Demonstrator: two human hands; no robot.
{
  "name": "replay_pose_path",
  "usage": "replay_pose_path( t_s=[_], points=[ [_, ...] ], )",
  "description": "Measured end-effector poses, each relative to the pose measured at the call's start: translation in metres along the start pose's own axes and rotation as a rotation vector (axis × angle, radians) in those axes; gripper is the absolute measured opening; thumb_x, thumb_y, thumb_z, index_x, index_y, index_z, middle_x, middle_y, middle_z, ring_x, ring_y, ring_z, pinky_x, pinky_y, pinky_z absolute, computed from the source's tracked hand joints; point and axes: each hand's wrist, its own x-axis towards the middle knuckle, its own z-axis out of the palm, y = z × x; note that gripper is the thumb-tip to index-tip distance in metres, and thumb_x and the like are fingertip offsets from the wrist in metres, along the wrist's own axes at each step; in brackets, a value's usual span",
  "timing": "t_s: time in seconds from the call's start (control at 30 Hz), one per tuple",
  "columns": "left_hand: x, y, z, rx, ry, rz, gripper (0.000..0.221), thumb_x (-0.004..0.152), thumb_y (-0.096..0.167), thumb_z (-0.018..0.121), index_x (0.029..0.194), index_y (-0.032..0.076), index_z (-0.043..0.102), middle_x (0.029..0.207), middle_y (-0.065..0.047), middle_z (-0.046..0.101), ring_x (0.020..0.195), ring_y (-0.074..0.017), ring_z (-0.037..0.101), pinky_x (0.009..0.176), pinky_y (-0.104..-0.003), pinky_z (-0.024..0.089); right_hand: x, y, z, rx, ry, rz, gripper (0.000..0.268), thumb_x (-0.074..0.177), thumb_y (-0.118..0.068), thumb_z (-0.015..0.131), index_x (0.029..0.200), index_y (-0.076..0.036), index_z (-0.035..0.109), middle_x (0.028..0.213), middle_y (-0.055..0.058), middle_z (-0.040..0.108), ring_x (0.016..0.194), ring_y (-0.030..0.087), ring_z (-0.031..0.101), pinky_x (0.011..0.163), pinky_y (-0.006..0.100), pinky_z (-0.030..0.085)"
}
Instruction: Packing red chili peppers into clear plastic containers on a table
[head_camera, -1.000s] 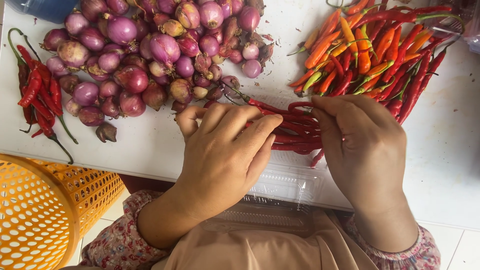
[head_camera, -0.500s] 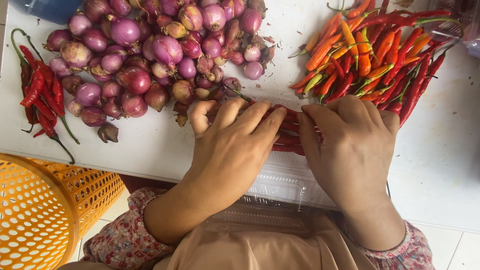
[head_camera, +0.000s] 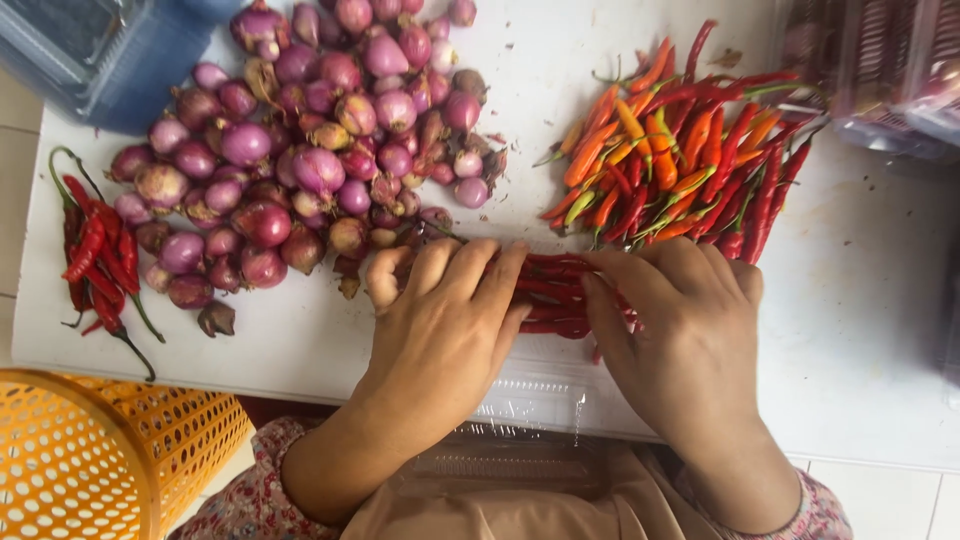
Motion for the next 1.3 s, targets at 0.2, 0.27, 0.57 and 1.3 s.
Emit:
replay_pose_path(
  t_s=[0.2,0.27,0.57,1.3],
  points=[
    [0.0,-0.004,0.002,0.02,-0.063,0.04,0.068,0.083,0.068,0.068,0.131,0.019,0.064,0.126,0.002,0.063,0.114,-0.0228,0.055,0.096,-0.05,0.03,-0.011,0.054,-0.016,0.167,0.126,0.235,0.012,0.097,-0.01,0.079,0.11,-0.009,0.08,0.089,0.008,0.067,0.073,0.023,0.06,0.075,0.039,0.046],
    [0.001,-0.005,0.003,0.012,-0.076,0.024,0.061,0.083,0.06,0.07,0.13,0.022,0.063,0.125,0.005,0.064,0.114,-0.0215,0.055,0.097,-0.049,0.029,-0.017,0.079,-0.017,0.174,0.119,0.434,0.011,0.1,-0.009,0.075,0.109,-0.009,0.08,0.089,0.007,0.067,0.073,0.019,0.062,0.069,0.033,0.05],
    [0.002,-0.004,0.011,-0.007,-0.079,0.009,0.056,0.086,0.058,0.065,0.13,0.023,0.063,0.129,0.005,0.064,0.118,-0.0208,0.055,0.098,-0.051,0.03,-0.031,0.128,-0.002,0.153,-0.186,0.762,0.026,0.096,-0.033,0.065,0.107,-0.016,0.081,0.101,0.006,0.076,0.074,0.028,0.069,0.075,0.04,0.05],
    [-0.009,-0.008,0.02,-0.042,-0.061,0.015,0.059,0.089,0.057,0.061,0.138,0.023,0.059,0.138,0.001,0.062,0.128,-0.0218,0.053,0.105,-0.052,0.027,-0.016,0.109,-0.015,0.308,-0.273,0.986,0.026,0.09,-0.024,0.058,0.081,-0.005,0.072,0.066,0.009,0.062,0.062,0.022,0.045,0.063,0.037,0.038]
  ],
)
